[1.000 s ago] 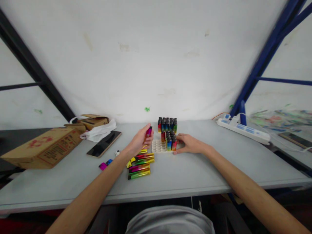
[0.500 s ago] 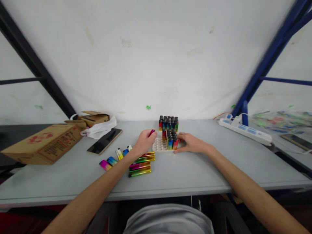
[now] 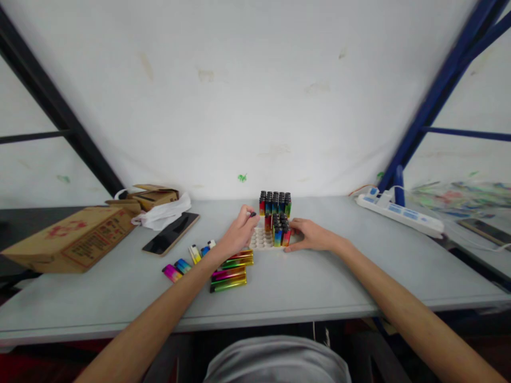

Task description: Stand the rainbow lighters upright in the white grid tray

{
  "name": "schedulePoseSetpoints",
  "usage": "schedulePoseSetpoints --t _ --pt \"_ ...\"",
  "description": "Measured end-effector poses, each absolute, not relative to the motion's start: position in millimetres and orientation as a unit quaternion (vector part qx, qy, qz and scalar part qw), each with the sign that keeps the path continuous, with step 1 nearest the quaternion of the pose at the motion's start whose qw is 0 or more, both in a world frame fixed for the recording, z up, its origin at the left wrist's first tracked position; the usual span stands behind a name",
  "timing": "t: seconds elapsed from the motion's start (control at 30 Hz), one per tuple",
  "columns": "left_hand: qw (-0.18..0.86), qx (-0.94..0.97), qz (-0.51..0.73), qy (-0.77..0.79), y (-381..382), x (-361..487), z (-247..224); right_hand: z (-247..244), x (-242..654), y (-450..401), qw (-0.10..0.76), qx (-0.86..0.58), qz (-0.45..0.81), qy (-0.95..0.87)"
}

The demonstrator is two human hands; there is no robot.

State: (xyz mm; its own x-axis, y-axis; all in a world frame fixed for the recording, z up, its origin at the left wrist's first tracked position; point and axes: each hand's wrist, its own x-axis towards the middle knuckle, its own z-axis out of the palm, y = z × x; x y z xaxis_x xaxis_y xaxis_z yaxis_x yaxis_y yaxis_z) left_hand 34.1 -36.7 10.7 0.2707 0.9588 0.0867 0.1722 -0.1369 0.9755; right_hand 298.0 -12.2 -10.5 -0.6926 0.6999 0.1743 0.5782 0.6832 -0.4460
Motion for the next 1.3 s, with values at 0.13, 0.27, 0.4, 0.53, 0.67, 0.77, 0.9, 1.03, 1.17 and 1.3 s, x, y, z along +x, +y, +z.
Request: schedulePoseSetpoints --t 0.13,0.27,0.4,0.53,0.67,0.77,0.9,1.03,1.17,1.3 --pt "0.524 0.618 0.371 0.452 -38.4 34.1 10.2 -12.0 298.2 -11.0 0.168 -0.352 0.176 -0.904" --pt "0.455 0.689 0.389 0.410 -35.4 32.6 8.8 -11.7 297.7 -11.3 0.175 -0.345 0.178 -0.905" --pt "0.363 0.731 0.442 0.373 -31.3 32.9 9.2 -10.5 297.4 -11.8 0.171 -0.349 0.171 -0.905" --pt "0.309 0.769 0.421 0.368 -30.0 32.6 8.1 -10.2 297.5 -11.9 0.172 -0.347 0.171 -0.906" --pt "0.241 0.814 0.377 0.370 -29.2 32.4 8.2 -11.3 297.8 -11.6 0.167 -0.357 0.172 -0.903" --pt "0.184 0.844 0.351 0.362 -26.8 33.4 9.2 -12.2 297.8 -11.5 0.169 -0.361 0.172 -0.901" --pt "0.129 0.862 0.335 0.358 -22.1 35.8 8.8 -11.9 297.4 -12.0 0.173 -0.357 0.174 -0.901" --pt "0.152 0.851 0.334 0.377 -20.2 38.5 5.3 -11.2 297.5 -12.4 0.165 -0.360 0.172 -0.902" --pt "0.217 0.826 0.349 0.387 -22.6 39.0 3.9 -11.0 297.9 -12.8 0.167 -0.359 0.178 -0.901" --pt "0.201 0.833 0.317 0.407 -22.3 24.9 14.3 -10.9 298.1 -13.0 0.168 -0.357 0.174 -0.902"
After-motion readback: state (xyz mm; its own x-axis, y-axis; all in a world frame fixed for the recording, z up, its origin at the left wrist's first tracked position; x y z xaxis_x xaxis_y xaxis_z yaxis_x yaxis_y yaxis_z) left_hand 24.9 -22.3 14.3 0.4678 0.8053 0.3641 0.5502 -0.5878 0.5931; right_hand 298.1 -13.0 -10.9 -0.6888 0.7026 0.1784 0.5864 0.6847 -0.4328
